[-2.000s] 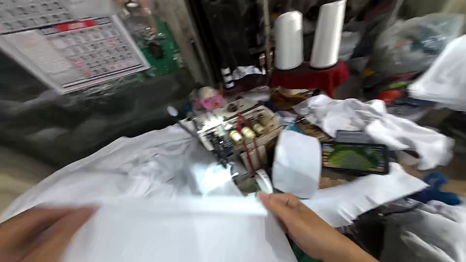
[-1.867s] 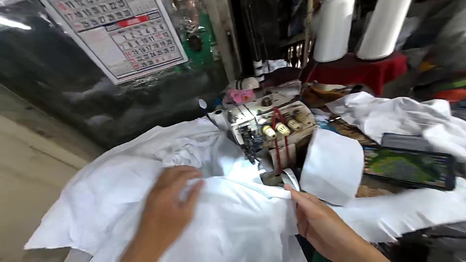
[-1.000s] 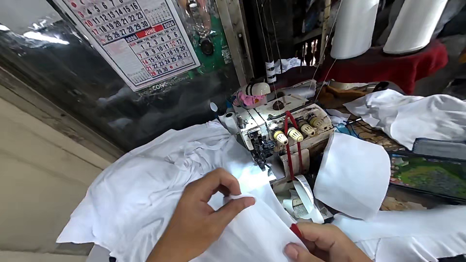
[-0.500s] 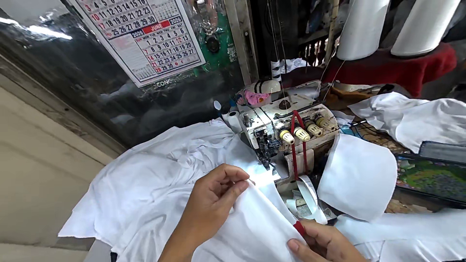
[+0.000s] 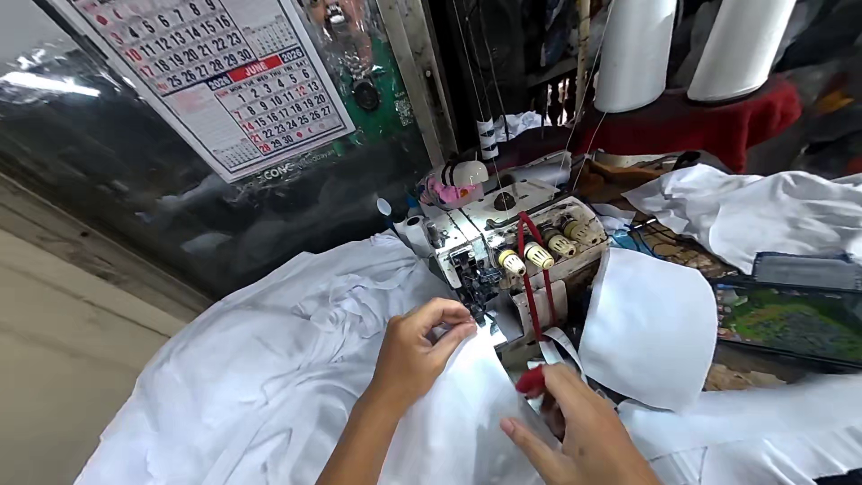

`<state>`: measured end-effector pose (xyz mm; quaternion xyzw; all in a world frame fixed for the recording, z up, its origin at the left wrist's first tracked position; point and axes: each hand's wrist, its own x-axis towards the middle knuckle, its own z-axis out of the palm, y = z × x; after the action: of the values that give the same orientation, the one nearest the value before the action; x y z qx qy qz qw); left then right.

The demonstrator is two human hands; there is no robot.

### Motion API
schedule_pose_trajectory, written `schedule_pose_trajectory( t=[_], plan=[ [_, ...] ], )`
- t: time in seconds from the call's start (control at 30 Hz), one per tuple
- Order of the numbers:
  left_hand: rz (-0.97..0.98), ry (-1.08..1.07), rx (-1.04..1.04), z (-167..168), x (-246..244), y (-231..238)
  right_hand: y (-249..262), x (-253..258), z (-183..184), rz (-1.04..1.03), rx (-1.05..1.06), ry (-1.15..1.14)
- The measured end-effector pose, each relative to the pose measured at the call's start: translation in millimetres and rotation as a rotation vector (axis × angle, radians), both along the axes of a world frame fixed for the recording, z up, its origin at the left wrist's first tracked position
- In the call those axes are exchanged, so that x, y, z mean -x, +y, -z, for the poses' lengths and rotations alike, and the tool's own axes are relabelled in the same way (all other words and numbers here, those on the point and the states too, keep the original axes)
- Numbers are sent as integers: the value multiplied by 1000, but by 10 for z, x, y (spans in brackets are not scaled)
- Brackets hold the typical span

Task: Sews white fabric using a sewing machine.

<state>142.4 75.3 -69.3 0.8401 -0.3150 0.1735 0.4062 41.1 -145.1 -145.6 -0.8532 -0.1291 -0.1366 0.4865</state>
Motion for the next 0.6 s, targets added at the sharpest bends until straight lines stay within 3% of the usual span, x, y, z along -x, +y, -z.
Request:
schedule_pose_trajectory(
  t=[0.13, 0.23, 0.3, 0.47, 0.6],
  plan=[
    [-31, 44, -106, -99, 106, 41, 149, -234, 30, -105, -293, 137],
    [-259, -38, -320, -81, 162, 64, 152, -291, 17, -173, -376, 251],
    [-330, 2, -340, -27, 166, 74, 118, -285, 30, -209, -409, 276],
    [-151, -13, -206, -112, 115, 16, 24, -308, 41, -284, -444, 314],
    [-112, -34, -233, 4, -8, -16, -10, -292, 48, -327, -521, 336]
  ],
)
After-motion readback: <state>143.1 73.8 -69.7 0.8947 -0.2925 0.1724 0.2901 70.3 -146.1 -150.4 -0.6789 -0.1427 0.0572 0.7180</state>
